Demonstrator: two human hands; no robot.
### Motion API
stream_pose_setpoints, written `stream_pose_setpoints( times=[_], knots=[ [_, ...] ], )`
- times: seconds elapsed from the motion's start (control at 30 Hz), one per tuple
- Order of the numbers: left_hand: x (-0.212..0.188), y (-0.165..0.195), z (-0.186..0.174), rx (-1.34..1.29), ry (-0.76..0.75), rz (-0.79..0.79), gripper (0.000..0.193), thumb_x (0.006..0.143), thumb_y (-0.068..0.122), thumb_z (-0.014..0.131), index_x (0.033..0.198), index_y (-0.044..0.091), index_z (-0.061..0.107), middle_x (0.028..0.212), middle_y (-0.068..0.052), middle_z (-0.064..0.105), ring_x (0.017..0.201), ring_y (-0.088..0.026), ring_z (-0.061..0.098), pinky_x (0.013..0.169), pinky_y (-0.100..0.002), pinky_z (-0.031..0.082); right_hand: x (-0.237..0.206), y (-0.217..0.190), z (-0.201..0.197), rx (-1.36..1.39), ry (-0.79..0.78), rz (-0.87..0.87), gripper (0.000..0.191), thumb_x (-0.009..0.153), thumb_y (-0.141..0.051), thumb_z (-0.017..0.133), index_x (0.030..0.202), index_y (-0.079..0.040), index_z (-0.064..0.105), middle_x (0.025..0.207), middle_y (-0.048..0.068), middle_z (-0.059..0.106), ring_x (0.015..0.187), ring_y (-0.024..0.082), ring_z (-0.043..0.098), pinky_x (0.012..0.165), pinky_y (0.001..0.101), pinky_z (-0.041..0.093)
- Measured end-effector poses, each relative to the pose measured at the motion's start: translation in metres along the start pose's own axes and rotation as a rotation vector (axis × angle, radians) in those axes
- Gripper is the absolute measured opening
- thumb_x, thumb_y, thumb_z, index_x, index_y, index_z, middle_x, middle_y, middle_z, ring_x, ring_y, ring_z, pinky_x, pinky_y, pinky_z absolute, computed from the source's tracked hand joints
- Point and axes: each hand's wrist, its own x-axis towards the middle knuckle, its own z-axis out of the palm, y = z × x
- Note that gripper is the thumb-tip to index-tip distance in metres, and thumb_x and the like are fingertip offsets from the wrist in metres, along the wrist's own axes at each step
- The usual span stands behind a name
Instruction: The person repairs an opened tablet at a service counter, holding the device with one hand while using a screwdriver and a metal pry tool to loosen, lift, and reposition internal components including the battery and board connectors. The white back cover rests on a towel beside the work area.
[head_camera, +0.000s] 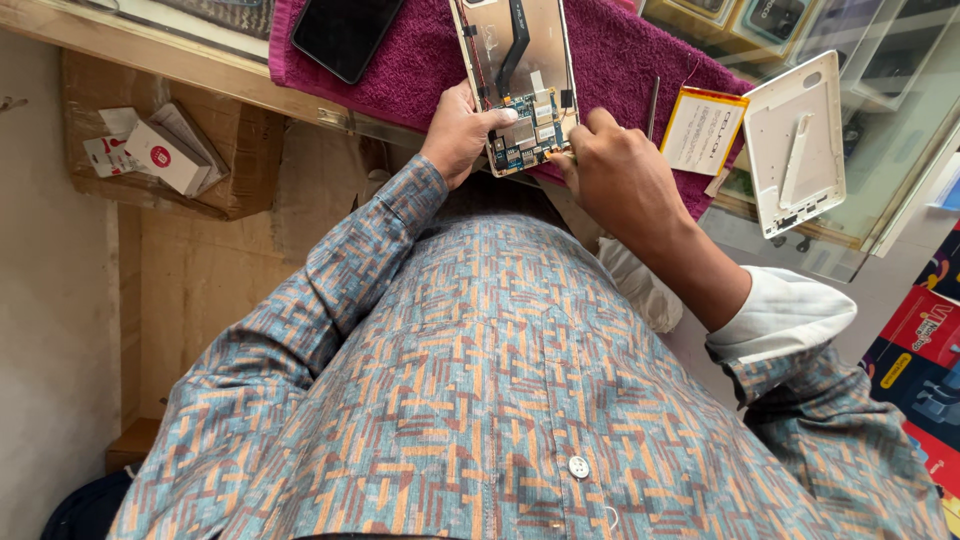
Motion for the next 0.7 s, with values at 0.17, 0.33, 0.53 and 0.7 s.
stream_pose_setpoints(
  times=[0.17,0.33,0.53,0.7],
  knots=[
    [0.000,0.001,-0.001,0.001,0.001,-0.009,0.033,0.088,-0.005,0.068,0.120,-0.004,0.060,0.107,-0.012,0.074,0.095,-0.017,0.074,0.089,-0.035,0.065,0.002,-0.002,-0.003,-0.017,-0.035,-0.091,0.027,0.093,-0.020,0.073,0.091,0.007,0.068,0.089,0.020,0.063,0.068,0.035,0.070,0.064,0.0425,0.058],
    [0.000,0.003,0.000,0.032,0.010,-0.024,0.032,0.088,-0.004,0.067,0.120,-0.004,0.060,0.106,-0.013,0.074,0.094,-0.017,0.075,0.087,-0.034,0.066,0.004,-0.001,-0.004,-0.081,-0.138,0.026,0.039,0.103,-0.032,0.067,0.092,0.005,0.066,0.084,0.018,0.062,0.070,0.034,0.070,0.066,0.0440,0.057],
    [-0.001,0.004,0.001,0.035,0.019,-0.027,0.033,0.087,-0.004,0.068,0.119,-0.004,0.060,0.106,-0.013,0.074,0.093,-0.018,0.075,0.086,-0.034,0.066,0.000,-0.003,-0.007,-0.024,-0.051,-0.063,0.032,0.100,-0.029,0.069,0.097,0.002,0.062,0.087,0.018,0.061,0.073,0.035,0.069,0.064,0.0463,0.056],
    [-0.001,0.005,0.001,0.016,0.008,-0.009,0.034,0.087,-0.004,0.068,0.120,-0.004,0.060,0.107,-0.013,0.074,0.094,-0.017,0.075,0.087,-0.034,0.066,0.002,-0.003,-0.017,0.045,0.026,-0.160,0.022,0.097,-0.017,0.066,0.111,-0.001,0.060,0.094,0.018,0.061,0.075,0.035,0.069,0.065,0.0462,0.056]
  ],
)
